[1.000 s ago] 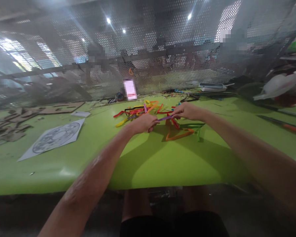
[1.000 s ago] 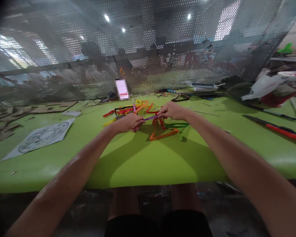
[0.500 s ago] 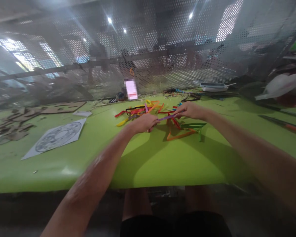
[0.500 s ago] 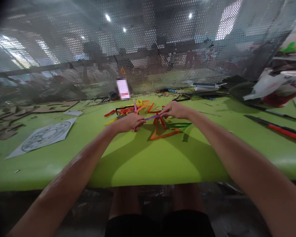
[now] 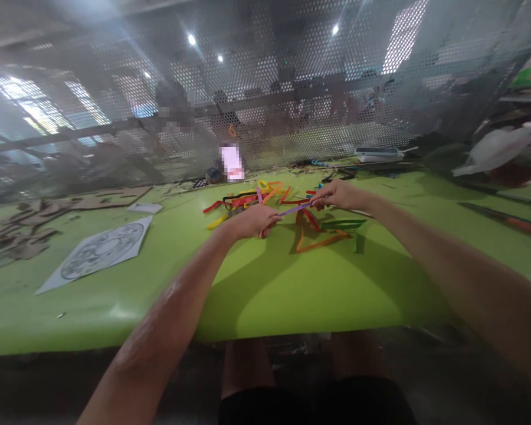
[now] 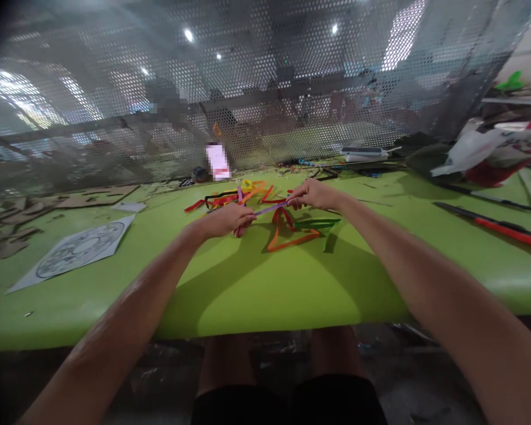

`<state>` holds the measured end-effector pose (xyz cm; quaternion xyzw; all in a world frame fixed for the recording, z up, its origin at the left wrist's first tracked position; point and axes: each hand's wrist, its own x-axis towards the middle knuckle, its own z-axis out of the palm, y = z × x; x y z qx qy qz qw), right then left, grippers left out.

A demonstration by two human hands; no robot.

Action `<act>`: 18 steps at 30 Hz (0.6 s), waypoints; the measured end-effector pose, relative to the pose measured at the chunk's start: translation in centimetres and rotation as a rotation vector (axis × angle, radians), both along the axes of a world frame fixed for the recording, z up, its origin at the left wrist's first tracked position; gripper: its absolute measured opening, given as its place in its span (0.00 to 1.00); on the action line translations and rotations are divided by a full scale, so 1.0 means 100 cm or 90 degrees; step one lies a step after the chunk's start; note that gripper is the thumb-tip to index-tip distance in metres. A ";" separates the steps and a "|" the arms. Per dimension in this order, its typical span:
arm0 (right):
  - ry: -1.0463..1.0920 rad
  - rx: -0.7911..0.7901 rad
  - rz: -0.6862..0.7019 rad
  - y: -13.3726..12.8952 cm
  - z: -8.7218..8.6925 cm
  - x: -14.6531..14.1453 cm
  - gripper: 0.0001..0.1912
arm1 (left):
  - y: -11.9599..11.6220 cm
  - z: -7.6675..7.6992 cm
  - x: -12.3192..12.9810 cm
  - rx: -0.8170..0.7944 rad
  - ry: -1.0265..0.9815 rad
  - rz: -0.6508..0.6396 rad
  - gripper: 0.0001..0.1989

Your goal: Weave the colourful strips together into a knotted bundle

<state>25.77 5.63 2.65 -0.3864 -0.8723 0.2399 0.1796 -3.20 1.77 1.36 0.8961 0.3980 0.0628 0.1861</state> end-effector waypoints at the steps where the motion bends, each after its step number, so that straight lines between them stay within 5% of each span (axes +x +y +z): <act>1: -0.003 0.001 0.000 0.000 0.000 0.000 0.27 | 0.000 0.000 -0.001 -0.010 -0.007 0.003 0.19; 18: 0.004 0.001 -0.005 0.012 -0.003 0.014 0.27 | 0.006 -0.004 -0.006 -0.067 -0.023 0.009 0.21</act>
